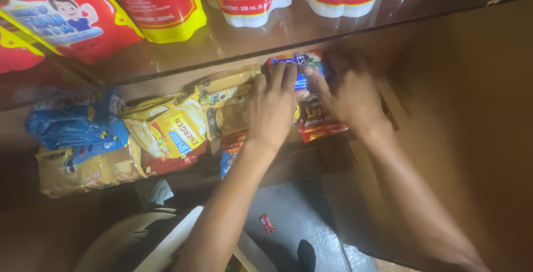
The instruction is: Organize various grocery items and snacks onto store shelves from a container.
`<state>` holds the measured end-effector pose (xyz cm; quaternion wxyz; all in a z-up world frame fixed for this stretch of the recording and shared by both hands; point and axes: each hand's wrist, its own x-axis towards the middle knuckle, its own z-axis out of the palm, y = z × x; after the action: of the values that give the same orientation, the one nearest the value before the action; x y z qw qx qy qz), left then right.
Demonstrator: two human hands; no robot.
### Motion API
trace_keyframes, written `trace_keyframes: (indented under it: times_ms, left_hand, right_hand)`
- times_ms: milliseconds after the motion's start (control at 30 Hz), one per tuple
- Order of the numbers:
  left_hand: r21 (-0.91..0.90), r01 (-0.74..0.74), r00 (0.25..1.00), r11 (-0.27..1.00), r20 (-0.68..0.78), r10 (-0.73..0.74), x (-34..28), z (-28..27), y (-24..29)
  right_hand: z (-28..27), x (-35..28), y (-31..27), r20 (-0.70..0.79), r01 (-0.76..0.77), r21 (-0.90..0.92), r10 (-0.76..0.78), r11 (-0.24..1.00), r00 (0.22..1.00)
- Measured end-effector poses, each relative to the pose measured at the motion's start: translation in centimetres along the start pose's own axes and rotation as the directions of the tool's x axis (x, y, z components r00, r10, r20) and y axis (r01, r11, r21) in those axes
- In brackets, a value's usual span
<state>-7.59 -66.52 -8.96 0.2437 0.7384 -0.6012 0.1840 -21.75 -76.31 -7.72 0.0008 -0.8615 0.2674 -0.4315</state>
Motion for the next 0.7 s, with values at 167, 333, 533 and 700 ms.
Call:
trace_keyframes:
  times_ms: [167,333,533,700]
  left_hand:
    - [0.119,-0.008,0.993,0.993,-0.120,0.023,-0.3,-1.2,0.9]
    - [0.142,-0.053,0.994,0.988,-0.092,0.066,-1.2,0.5,-0.3]
    - [0.121,-0.070,0.986,0.990,-0.141,0.087,-2.0,-1.7,-0.8]
    - [-0.267,-0.130,0.965,0.955,-0.254,0.061,-8.3,-6.0,-3.0]
  right_hand:
    - [-0.6,-0.5,-0.2,-0.022,-0.029,0.135,0.033,0.990,0.999]
    - [0.2,-1.2,-0.3,0.094,-0.113,0.105,0.103,0.988,0.990]
    - [0.0,-1.9,-1.1,0.025,0.048,0.134,-0.052,0.990,0.998]
    - [-1.0,-4.7,-7.5,-0.191,0.164,0.189,-0.128,0.968,0.973]
